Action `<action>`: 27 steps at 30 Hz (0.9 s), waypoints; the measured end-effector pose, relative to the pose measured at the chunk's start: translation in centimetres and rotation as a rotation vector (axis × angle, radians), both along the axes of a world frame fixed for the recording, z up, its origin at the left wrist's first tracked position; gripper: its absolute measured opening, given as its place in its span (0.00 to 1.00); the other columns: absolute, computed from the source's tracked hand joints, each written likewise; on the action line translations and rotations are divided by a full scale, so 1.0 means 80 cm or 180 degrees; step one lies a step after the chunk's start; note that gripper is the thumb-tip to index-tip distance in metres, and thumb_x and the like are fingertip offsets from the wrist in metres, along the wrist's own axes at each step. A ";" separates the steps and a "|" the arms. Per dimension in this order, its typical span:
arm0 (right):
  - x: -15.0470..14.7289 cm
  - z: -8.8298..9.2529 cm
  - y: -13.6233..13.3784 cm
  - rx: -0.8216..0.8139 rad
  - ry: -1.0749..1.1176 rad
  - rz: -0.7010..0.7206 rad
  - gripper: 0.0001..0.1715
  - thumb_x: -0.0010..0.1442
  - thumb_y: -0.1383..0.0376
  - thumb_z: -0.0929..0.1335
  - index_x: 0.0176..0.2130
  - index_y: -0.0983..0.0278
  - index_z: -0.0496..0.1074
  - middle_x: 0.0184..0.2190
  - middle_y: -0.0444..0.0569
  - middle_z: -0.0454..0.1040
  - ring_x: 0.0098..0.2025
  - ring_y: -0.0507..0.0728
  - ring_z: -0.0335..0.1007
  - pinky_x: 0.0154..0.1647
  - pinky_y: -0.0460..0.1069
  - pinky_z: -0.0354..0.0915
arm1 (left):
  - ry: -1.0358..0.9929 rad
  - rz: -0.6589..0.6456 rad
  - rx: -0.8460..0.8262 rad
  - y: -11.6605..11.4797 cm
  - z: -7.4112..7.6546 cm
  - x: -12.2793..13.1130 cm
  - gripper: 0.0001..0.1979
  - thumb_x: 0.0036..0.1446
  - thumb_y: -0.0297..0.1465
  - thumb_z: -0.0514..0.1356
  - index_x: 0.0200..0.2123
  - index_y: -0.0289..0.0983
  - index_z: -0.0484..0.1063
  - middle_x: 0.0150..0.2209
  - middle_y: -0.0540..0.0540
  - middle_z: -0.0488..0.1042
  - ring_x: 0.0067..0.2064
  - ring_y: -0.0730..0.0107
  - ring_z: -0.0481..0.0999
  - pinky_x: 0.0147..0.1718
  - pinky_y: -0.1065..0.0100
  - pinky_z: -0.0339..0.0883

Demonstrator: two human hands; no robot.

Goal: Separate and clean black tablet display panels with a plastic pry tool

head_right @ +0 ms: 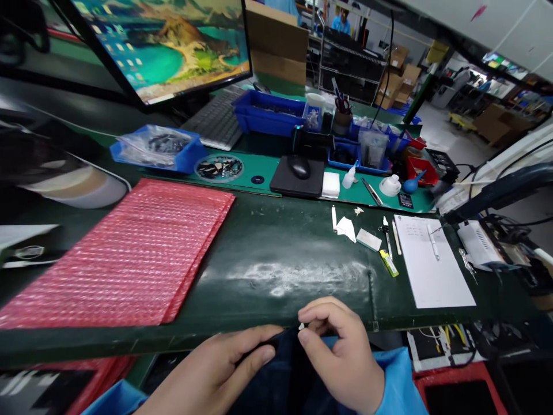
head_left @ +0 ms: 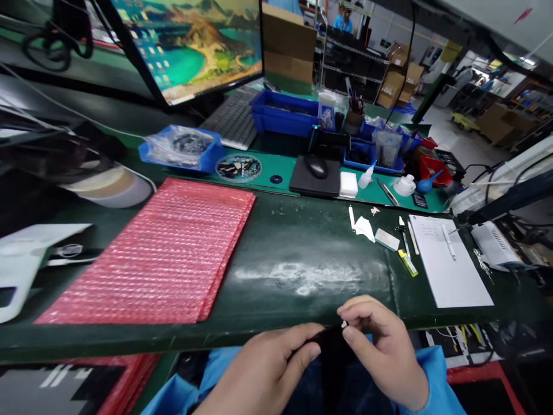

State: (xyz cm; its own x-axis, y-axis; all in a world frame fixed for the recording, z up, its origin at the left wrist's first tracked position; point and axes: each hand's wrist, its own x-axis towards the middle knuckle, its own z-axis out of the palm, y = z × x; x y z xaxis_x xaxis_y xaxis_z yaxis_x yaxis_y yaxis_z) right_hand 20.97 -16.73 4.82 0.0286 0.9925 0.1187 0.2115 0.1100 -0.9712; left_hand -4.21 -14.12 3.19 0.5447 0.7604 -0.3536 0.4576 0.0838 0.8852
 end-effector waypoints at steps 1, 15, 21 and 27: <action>0.000 -0.001 0.000 0.0073 -0.0034 -0.0002 0.12 0.68 0.65 0.82 0.44 0.45 0.93 0.43 0.46 0.94 0.35 0.58 0.90 0.36 0.48 0.87 | 0.0030 0.0003 -0.0001 0.000 0.001 0.000 0.22 0.77 0.48 0.60 0.63 0.62 0.91 0.59 0.53 0.97 0.61 0.48 0.95 0.65 0.59 0.85; 0.011 0.003 0.003 0.0197 -0.0289 0.0074 0.11 0.69 0.66 0.81 0.43 0.46 0.91 0.44 0.47 0.93 0.39 0.62 0.93 0.38 0.50 0.90 | 0.0037 0.0018 0.0135 -0.006 0.000 0.006 0.21 0.77 0.47 0.61 0.63 0.63 0.91 0.62 0.54 0.96 0.62 0.48 0.95 0.66 0.59 0.85; 0.015 0.003 0.003 0.0421 -0.0584 0.0038 0.09 0.69 0.65 0.81 0.41 0.46 0.89 0.42 0.47 0.93 0.41 0.63 0.94 0.42 0.52 0.91 | -0.0037 0.0023 0.0211 -0.004 -0.001 0.010 0.22 0.78 0.43 0.62 0.65 0.65 0.91 0.61 0.54 0.97 0.62 0.48 0.96 0.63 0.58 0.87; 0.022 0.004 -0.002 0.0506 -0.0808 0.0136 0.09 0.72 0.63 0.80 0.44 0.45 0.89 0.43 0.45 0.94 0.42 0.63 0.94 0.45 0.52 0.92 | -0.0072 0.0045 0.0212 -0.003 0.001 0.013 0.23 0.77 0.41 0.61 0.65 0.67 0.90 0.61 0.58 0.97 0.61 0.49 0.96 0.63 0.58 0.86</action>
State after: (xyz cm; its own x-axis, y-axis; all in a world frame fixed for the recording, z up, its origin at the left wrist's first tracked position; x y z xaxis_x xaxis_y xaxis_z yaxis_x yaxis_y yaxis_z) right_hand 22.73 -16.92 5.16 -0.0632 0.9606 0.2708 0.4372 0.2705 -0.8577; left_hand -3.19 -14.40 3.26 0.5409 0.7896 -0.2897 0.4366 0.0308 0.8991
